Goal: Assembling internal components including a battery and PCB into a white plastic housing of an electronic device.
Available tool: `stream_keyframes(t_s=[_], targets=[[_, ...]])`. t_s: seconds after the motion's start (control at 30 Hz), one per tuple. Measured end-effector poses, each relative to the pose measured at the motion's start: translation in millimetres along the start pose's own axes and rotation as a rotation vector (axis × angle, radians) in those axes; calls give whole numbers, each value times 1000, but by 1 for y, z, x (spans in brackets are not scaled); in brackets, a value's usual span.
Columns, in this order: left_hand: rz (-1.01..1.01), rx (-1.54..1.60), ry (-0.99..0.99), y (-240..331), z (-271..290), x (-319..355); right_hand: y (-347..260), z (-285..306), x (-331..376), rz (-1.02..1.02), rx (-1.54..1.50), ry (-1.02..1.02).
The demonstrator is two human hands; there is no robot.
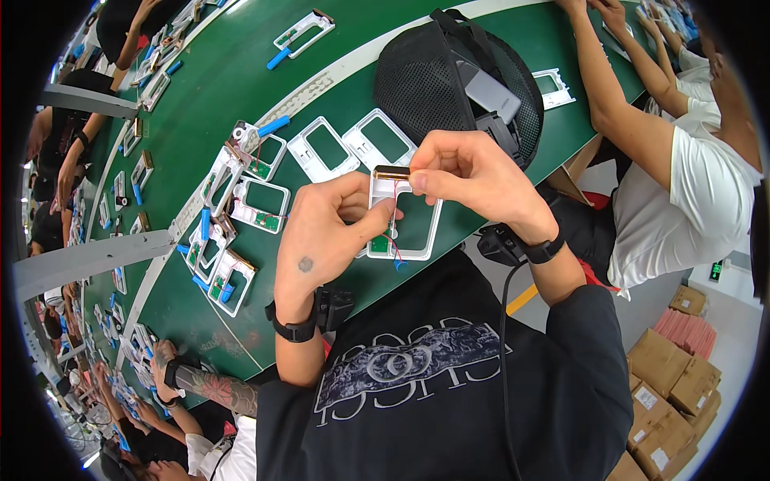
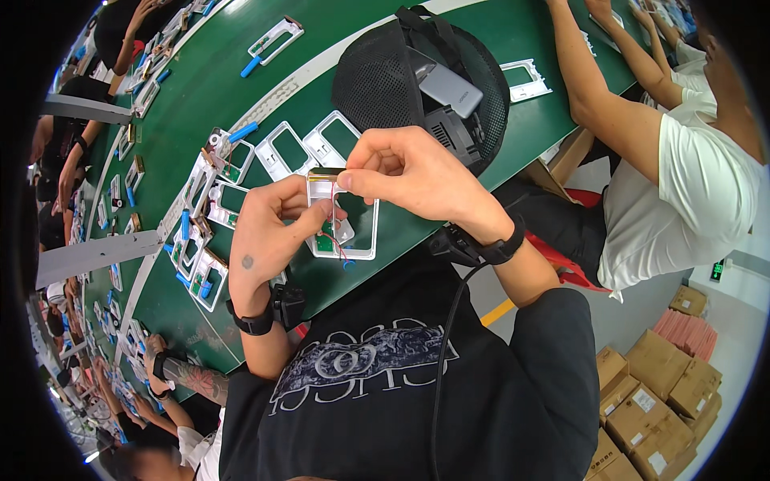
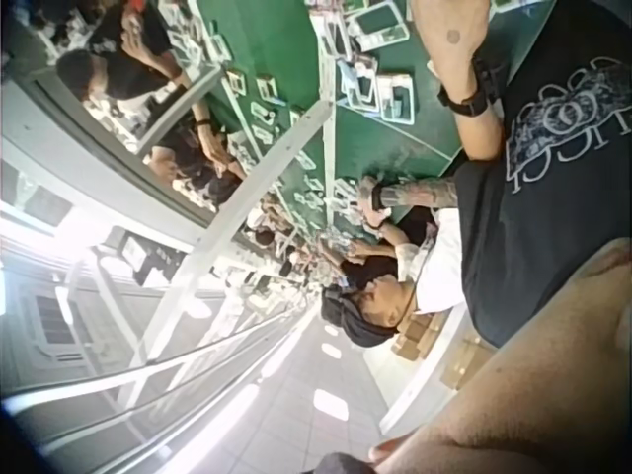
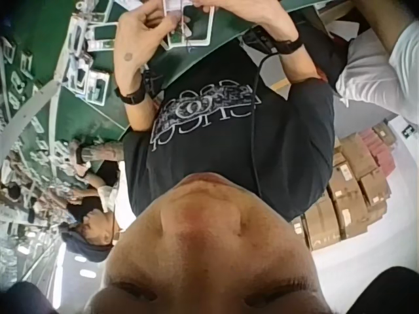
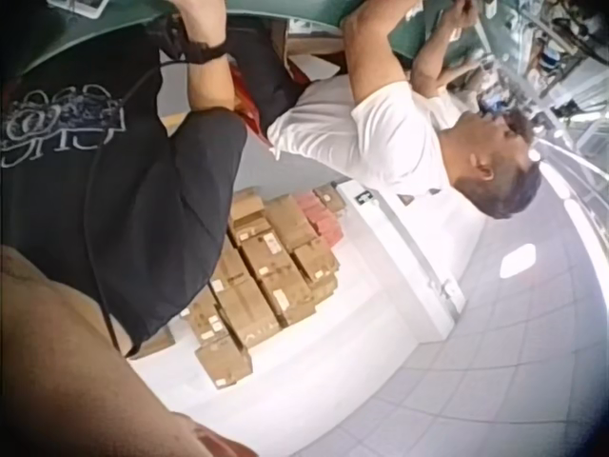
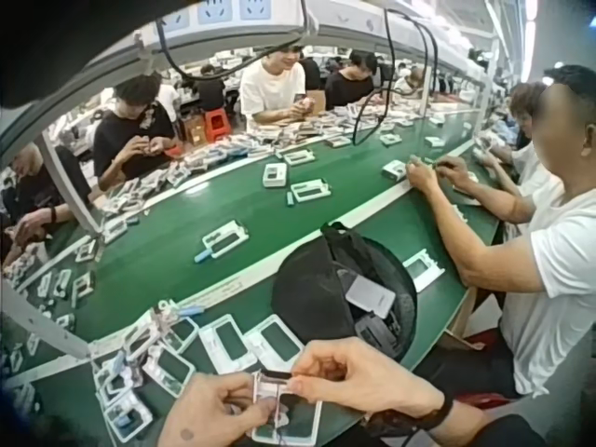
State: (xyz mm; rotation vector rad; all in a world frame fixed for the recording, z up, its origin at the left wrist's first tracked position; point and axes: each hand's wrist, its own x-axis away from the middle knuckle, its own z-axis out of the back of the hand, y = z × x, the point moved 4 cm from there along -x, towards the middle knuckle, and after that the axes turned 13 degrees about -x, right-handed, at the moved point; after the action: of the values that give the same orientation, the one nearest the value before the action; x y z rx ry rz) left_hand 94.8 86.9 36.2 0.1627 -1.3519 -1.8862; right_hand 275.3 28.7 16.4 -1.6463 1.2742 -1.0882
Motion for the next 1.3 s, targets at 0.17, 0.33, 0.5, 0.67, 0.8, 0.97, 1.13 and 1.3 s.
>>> stream_keyframes(t_s=[0.17, 0.33, 0.5, 0.67, 0.8, 0.97, 1.13, 1.3], targets=[[25, 25, 7, 0, 0, -2, -2, 0, -2, -24, 18, 15], [25, 86, 40, -1, -3, -4, -1, 4, -4, -30, -24, -2], [1, 50, 28, -1, -3, -5, 0, 6, 0, -43, -31, 8], [-22, 81, 56, 6, -3, 2, 1, 2, 1, 2, -9, -23], [-2, -72, 49, 8, 1, 11, 5, -7, 3, -99, -144, -132], [-26, -41, 107, 12, 12, 7, -9, -4, -3, -78, -232, -58], [-147, 314, 147, 6, 12, 16, -18, 0, -6, -1, -252, 11], [-193, 229, 160, -16, 4, 36, -18, -9, -12, 46, -184, 59]])
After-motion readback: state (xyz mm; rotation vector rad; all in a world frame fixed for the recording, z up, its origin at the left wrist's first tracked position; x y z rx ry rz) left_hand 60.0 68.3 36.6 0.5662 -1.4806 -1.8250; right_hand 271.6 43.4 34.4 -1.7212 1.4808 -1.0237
